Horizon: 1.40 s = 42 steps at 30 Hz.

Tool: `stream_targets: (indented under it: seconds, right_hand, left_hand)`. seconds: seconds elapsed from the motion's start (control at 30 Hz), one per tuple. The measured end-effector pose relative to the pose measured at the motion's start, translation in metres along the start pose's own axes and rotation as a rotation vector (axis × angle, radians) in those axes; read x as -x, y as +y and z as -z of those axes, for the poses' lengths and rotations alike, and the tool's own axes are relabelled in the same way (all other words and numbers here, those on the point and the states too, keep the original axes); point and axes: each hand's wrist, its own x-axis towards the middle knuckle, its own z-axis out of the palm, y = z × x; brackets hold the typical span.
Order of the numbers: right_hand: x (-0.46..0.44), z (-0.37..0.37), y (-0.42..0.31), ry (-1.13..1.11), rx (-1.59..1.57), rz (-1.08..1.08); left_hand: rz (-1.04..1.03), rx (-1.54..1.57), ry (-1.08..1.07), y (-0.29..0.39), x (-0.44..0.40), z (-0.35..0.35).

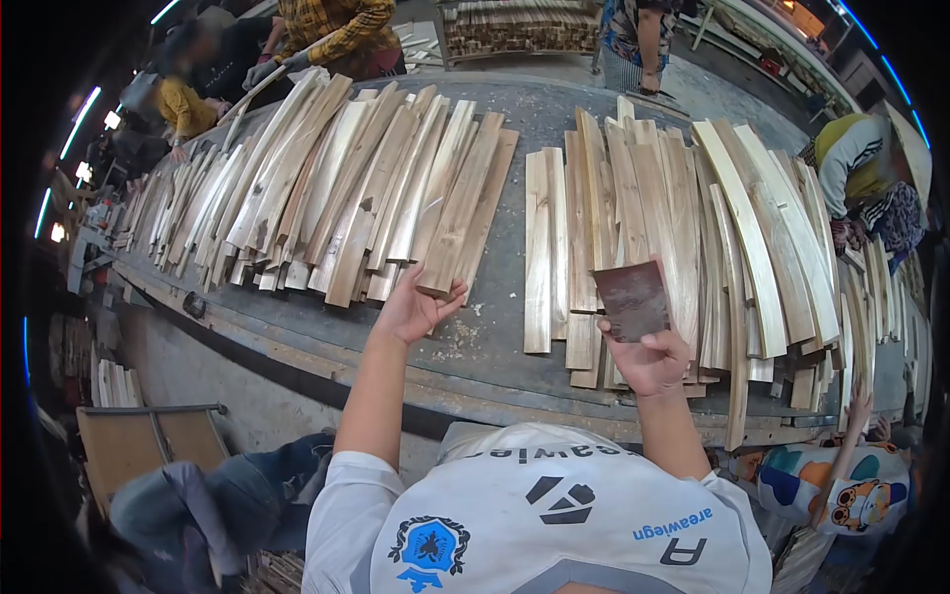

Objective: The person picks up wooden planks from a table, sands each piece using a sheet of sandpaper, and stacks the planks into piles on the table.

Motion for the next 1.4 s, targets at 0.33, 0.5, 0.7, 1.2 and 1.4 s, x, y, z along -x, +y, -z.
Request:
stream_targets:
  seconds: [0.33, 0.5, 0.7, 1.2, 1.4]
  right_hand:
    - [-0.030, 0.002, 0.056, 0.070, 0.962, -0.143]
    - [-0.032, -0.012, 0.085, 0.068, 1.076, -0.075]
    - [-0.034, 0.005, 0.107, 0.340, 1.096, -0.088]
    - [-0.067, 0.058, 0.204, -0.348, 2.170, -0.039]
    - [-0.032, 0.010, 0.235, -0.543, 1.980, 0.114]
  left_hand:
    - [0.122, -0.686, 0.033, 0.003, 0.070, 0.010]
    - [0.466, 0.259, -0.353, -0.053, 0.121, 0.049]
    - [0.561, -0.037, -0.063, -0.058, 0.104, 0.051]
    - [0.257, -1.103, -0.039, 0.054, 0.202, 0.083]
    - [0.344, -0.864, -0.036, 0.061, 0.206, 0.099]
